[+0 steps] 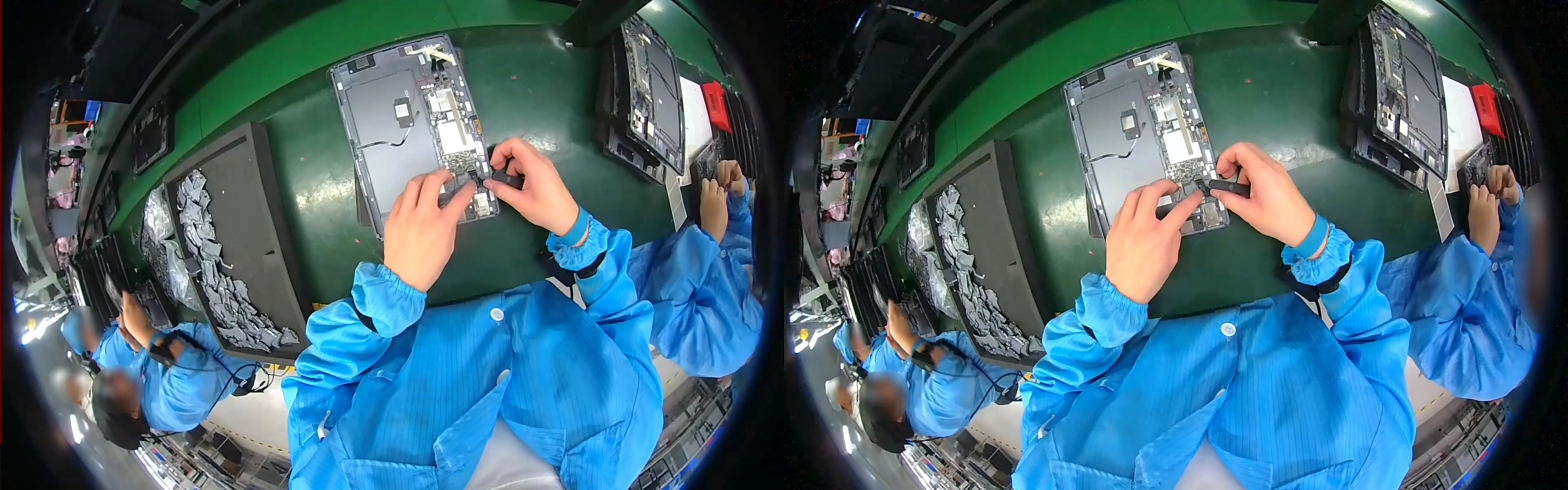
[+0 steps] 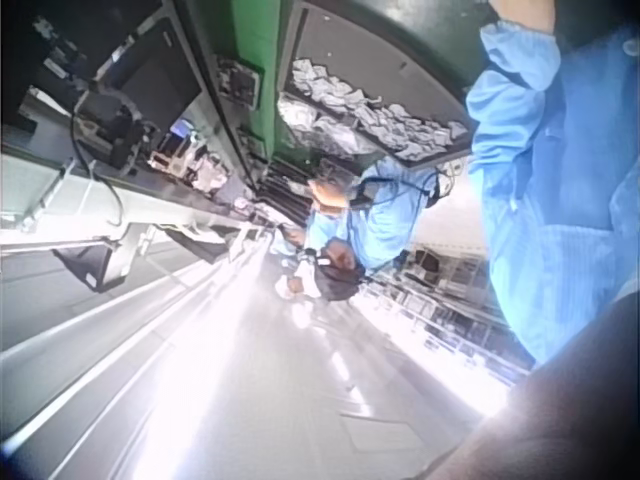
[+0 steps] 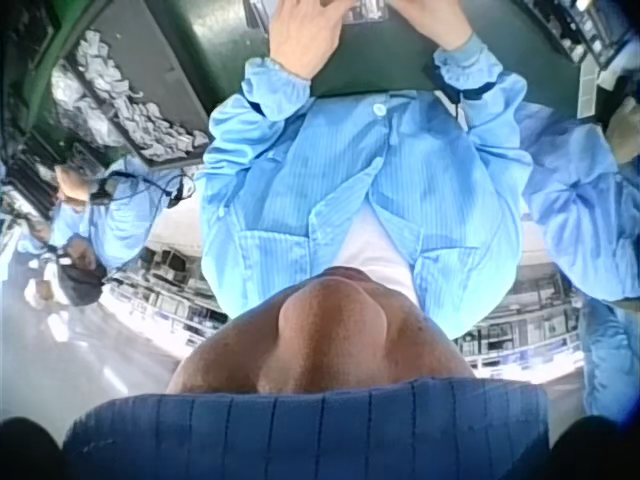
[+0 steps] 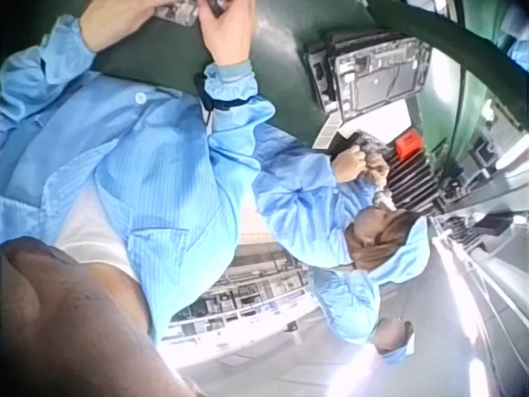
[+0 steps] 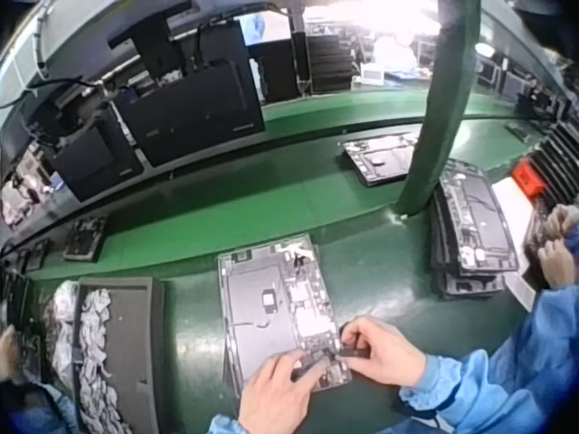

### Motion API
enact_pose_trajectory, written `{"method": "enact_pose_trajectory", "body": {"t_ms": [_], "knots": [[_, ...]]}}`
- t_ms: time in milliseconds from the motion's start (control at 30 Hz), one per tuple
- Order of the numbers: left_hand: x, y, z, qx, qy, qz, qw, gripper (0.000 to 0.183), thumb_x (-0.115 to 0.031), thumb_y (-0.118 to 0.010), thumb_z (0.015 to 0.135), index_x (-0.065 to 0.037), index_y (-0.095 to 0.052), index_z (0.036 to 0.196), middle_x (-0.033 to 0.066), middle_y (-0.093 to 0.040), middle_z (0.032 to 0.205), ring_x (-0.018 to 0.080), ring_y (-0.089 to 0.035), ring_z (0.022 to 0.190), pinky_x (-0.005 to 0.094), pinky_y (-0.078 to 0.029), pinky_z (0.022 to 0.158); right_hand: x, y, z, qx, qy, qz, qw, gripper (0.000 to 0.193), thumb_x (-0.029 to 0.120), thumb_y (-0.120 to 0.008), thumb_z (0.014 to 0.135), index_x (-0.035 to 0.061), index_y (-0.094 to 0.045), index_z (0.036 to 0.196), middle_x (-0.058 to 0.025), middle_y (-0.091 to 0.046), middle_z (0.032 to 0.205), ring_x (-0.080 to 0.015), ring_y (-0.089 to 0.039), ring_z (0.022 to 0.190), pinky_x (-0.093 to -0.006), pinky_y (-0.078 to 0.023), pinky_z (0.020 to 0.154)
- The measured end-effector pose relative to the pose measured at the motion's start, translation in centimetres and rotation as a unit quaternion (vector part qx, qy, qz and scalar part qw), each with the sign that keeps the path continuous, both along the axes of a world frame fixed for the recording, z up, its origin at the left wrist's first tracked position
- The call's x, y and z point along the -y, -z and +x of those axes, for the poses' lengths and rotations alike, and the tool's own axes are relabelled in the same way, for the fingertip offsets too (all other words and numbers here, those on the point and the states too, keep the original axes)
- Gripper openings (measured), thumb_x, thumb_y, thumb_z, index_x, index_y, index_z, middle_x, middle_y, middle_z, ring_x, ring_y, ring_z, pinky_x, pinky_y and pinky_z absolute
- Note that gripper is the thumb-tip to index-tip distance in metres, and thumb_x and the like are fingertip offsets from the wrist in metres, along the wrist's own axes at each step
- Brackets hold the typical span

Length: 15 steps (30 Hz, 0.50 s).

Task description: The recorder is assembling an electronic device, specifically installing components and using tweezers on a tablet or screen assembly.

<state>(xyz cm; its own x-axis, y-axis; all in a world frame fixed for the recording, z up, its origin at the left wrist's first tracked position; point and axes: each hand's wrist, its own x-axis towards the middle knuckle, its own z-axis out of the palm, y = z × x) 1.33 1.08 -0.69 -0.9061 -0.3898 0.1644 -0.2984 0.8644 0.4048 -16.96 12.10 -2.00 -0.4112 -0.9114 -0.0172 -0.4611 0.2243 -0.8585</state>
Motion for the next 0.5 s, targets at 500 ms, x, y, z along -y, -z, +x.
{"method": "enact_pose_trajectory", "body": {"t_ms": [500], "knots": [[0.7,0.3,1.4,-0.095,-0.027,0.187,0.977,0.038,0.01,-0.055,0.077,-0.004,-0.065,0.111,0.0107,-0.06,0.122,0.0328,-0.056,0.111,0.0407,-0.048,0.094,0.0,-2.5,-0.4,-0.319,-0.11,-0.076,0.938,0.013,0.012,-0.071,0.078,0.0107,-0.069,0.091,-0.0024,-0.058,0.089,-0.0235,-0.062,0.082,-0.0365,-0.051,0.071]]}}
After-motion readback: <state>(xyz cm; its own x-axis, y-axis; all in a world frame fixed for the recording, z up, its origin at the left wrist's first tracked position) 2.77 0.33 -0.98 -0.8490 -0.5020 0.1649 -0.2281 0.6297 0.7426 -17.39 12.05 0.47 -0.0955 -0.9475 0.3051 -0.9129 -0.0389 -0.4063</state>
